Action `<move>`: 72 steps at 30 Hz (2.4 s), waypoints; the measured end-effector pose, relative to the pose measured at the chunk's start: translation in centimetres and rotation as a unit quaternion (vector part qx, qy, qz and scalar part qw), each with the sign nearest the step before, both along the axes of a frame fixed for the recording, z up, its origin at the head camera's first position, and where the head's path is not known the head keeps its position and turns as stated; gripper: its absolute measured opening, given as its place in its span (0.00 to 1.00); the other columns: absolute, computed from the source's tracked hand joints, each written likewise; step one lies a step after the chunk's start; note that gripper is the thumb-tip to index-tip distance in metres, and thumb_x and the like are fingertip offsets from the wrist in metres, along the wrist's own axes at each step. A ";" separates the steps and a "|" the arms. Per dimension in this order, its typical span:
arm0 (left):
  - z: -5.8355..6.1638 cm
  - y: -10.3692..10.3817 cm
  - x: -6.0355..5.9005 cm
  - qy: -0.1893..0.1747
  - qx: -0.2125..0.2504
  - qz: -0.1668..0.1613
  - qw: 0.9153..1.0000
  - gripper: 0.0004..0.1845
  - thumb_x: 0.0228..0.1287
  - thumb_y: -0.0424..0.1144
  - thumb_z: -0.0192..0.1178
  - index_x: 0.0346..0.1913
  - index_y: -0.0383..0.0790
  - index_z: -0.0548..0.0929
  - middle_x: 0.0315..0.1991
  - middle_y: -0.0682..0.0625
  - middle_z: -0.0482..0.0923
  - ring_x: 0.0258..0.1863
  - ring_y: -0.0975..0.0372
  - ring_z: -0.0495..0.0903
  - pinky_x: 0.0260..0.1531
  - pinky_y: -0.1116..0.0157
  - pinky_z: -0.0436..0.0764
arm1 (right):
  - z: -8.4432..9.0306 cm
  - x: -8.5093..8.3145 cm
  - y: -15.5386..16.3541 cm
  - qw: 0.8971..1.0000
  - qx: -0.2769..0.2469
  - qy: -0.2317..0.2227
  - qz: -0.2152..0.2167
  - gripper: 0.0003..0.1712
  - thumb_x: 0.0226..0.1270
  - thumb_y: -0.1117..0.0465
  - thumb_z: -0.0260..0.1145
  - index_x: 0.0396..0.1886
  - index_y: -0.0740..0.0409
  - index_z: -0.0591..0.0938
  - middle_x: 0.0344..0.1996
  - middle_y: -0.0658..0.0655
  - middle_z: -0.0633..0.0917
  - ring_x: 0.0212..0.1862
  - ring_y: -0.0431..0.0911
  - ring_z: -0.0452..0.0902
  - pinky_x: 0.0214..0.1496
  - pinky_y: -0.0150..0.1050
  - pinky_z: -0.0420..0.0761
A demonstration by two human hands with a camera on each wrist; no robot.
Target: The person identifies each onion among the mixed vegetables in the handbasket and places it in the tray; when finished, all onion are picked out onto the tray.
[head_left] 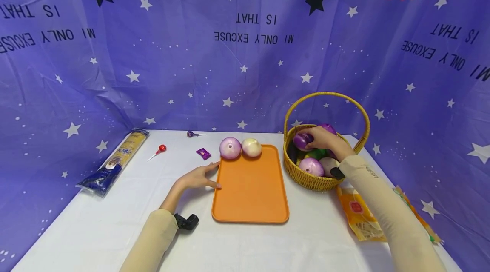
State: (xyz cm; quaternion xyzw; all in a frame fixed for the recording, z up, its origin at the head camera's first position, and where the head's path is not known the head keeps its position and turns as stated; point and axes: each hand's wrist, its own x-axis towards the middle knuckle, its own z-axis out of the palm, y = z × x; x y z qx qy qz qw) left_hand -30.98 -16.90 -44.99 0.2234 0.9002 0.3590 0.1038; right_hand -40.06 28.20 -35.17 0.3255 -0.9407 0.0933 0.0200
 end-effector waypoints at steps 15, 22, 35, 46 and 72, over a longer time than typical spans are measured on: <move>-0.1 0.0 -0.1 -0.003 -0.005 0.005 1.000 0.49 0.53 0.49 0.71 0.74 0.36 0.58 0.71 0.35 0.57 0.71 0.42 0.54 0.69 0.45 0.54 | 0.8 2.3 -0.2 0.996 -0.060 0.060 0.007 0.32 0.51 0.68 0.75 0.59 0.63 0.79 0.51 0.64 0.83 0.50 0.60 0.79 0.54 0.57 0.77; 0.0 0.0 -0.1 0.000 -0.004 0.003 1.000 0.49 0.54 0.49 0.71 0.74 0.36 0.58 0.71 0.34 0.57 0.70 0.42 0.55 0.68 0.45 0.55 | 1.9 5.3 -1.7 0.990 -0.125 0.062 -0.005 0.35 0.54 0.68 0.74 0.63 0.63 0.75 0.57 0.64 0.79 0.56 0.60 0.76 0.59 0.57 0.74; -0.6 -0.1 -0.4 -0.007 -0.008 0.003 1.000 0.50 0.53 0.51 0.71 0.74 0.38 0.58 0.71 0.33 0.56 0.70 0.42 0.54 0.69 0.45 0.54 | 1.1 9.1 -6.6 0.970 -0.235 0.066 0.008 0.36 0.55 0.66 0.74 0.66 0.58 0.74 0.60 0.62 0.77 0.60 0.58 0.74 0.57 0.51 0.77; -0.2 0.0 -0.3 -0.008 -0.004 0.005 1.000 0.49 0.53 0.49 0.71 0.74 0.37 0.58 0.71 0.31 0.55 0.70 0.41 0.54 0.68 0.45 0.54 | -2.6 8.6 -11.9 0.959 -0.273 0.023 0.068 0.34 0.54 0.67 0.75 0.63 0.60 0.77 0.61 0.63 0.77 0.62 0.57 0.72 0.54 0.51 0.79; -0.1 0.0 -0.1 -0.007 -0.010 0.007 1.000 0.50 0.53 0.50 0.71 0.74 0.36 0.57 0.71 0.34 0.57 0.70 0.41 0.56 0.68 0.44 0.56 | -6.3 6.0 -18.7 0.983 -0.161 -0.028 0.081 0.32 0.56 0.62 0.75 0.61 0.59 0.77 0.57 0.58 0.80 0.59 0.51 0.74 0.64 0.47 0.72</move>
